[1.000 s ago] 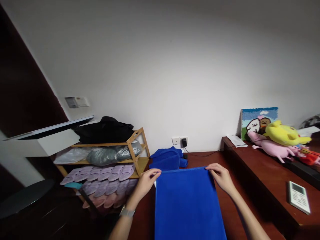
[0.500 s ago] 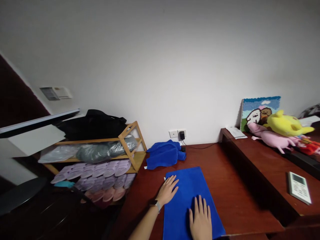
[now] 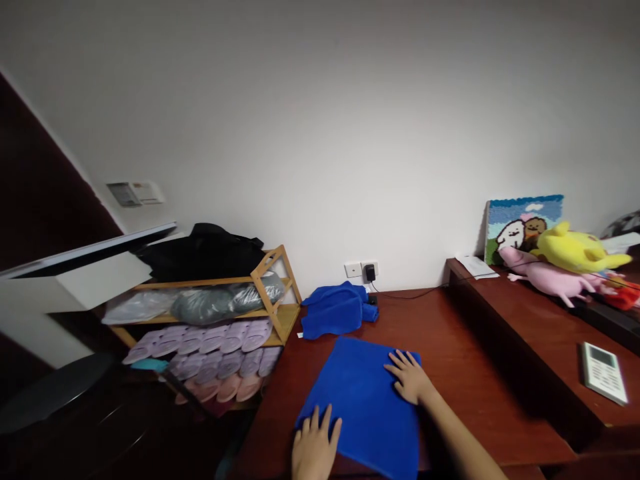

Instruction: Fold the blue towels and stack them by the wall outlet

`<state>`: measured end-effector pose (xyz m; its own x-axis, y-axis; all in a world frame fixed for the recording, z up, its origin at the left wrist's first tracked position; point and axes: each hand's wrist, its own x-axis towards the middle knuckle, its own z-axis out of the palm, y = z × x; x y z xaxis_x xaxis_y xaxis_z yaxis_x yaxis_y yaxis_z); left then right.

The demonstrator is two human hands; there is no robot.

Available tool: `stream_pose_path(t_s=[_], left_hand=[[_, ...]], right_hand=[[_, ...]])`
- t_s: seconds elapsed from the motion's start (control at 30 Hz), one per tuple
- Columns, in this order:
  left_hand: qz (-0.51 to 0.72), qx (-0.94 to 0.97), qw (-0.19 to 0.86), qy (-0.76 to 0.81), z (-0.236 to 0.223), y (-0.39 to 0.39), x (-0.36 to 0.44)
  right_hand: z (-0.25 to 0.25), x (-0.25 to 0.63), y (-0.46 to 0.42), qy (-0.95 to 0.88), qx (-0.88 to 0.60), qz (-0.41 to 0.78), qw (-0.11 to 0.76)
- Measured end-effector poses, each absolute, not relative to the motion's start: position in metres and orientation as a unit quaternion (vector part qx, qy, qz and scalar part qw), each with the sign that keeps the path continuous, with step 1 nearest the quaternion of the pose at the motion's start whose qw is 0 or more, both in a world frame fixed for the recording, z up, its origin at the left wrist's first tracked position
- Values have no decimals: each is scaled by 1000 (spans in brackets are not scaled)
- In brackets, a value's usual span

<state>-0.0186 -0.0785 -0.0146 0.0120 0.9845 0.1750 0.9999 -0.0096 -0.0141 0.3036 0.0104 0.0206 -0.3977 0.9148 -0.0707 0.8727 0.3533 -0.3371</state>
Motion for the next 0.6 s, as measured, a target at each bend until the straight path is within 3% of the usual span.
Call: stream_pose_path(t_s=[0.1,0.23,0.4,0.6], left_hand=[[-90,-724,64,-681,-3,-93,-9],[-133,-795,38,-590,21,-53,6],[-107,-829,-18,-549,11,-4,13],[-106,-767,-7,-633,-21,-22,16]], right_hand=[[6,282,6,-729,-670,97,96],[-32,271,-22,-628,-770,71,89],[-42,287,-22,-658,-744,91,71],[-15,297,18,-688,-711,127,62]])
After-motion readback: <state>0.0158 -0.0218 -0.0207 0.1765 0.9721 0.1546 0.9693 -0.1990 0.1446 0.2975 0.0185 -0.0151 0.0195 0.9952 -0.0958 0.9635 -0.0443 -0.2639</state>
